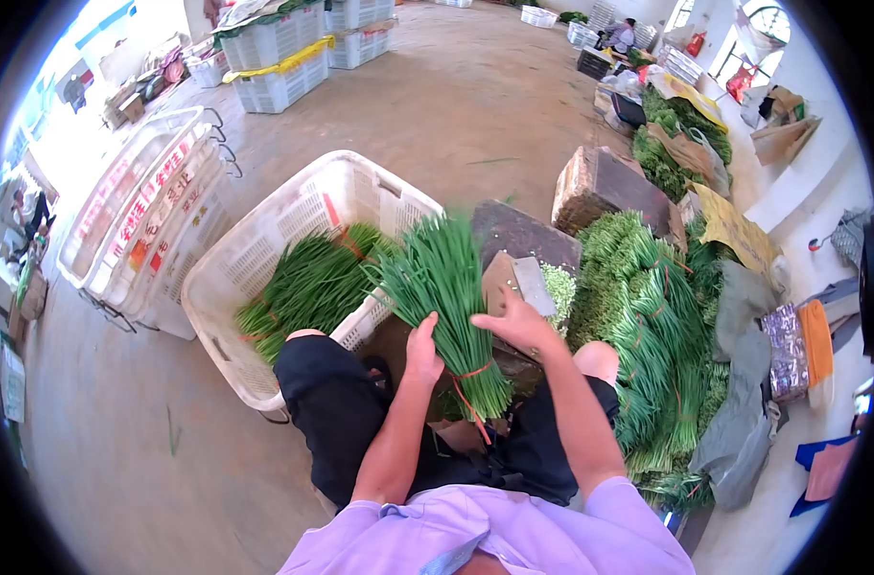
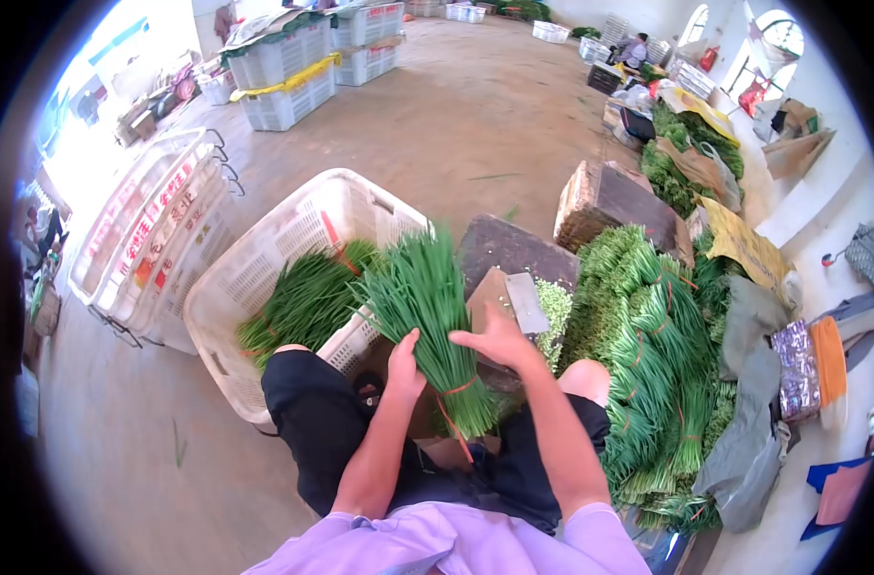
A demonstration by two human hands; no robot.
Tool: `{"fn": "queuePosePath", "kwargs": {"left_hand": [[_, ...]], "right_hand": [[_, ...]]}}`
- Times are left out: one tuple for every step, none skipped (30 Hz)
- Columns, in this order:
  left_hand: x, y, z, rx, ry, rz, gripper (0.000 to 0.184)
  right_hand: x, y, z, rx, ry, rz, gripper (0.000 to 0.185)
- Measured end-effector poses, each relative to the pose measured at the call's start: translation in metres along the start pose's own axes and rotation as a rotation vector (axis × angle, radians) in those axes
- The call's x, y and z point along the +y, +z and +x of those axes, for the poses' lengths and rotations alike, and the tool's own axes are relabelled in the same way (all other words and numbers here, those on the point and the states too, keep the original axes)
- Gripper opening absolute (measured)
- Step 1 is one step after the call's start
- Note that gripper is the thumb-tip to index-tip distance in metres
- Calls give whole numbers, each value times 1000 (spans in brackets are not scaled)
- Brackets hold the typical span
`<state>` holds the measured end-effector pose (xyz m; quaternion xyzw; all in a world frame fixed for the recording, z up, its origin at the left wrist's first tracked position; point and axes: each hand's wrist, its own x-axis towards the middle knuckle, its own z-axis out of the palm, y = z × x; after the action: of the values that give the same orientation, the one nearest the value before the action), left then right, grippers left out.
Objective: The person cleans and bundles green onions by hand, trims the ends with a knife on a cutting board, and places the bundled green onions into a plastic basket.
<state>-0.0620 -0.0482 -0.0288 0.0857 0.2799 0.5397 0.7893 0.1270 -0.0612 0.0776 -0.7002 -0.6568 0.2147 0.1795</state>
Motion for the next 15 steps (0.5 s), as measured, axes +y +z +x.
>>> {"fn": "queuePosePath", "kwargs": {"left_hand": [[-3,3,-1,-7,-9,6,34],[-3,5,-3,-21,-60,-30,35],[-2,6,-5,-33,-108,-63,37],[-2,7,-7,-49,-133,-84,39],[1,13,-10,-50,-127,-77,39],[1,18,-15,-65,14,29,41],[2,22,-18,-78,154,132,44],[4,25,-17,-69,293,297,49],[4,27,-17,-63,293,293,49],[4,29,-17,-5,366,446,47],[2,27,-15,50,439,601,45],[0,23,-12,122,412,544,37],[1,18,-10,124,413,544,37],[2,9,-5,125,379,408,34],[3,5,-3,124,345,270,31]], "right_hand": [[-7,15,0,9,9,2,76],[-11,31,5,27,-33,302,69],[-11,41,8,45,-80,605,63],[-8,47,11,71,16,545,48],[-6,52,13,73,10,552,48],[-4,57,14,201,-3,512,43],[-1,62,15,327,-15,469,39],[-3,65,14,374,-80,415,35],[-5,69,12,367,-80,413,35],[-6,72,9,331,-76,370,36],[-10,73,7,298,-74,328,36],[-16,69,4,310,-23,403,37],[-12,67,5,308,-24,404,37],[3,64,8,313,0,496,38],[12,62,13,318,23,586,40]]}}
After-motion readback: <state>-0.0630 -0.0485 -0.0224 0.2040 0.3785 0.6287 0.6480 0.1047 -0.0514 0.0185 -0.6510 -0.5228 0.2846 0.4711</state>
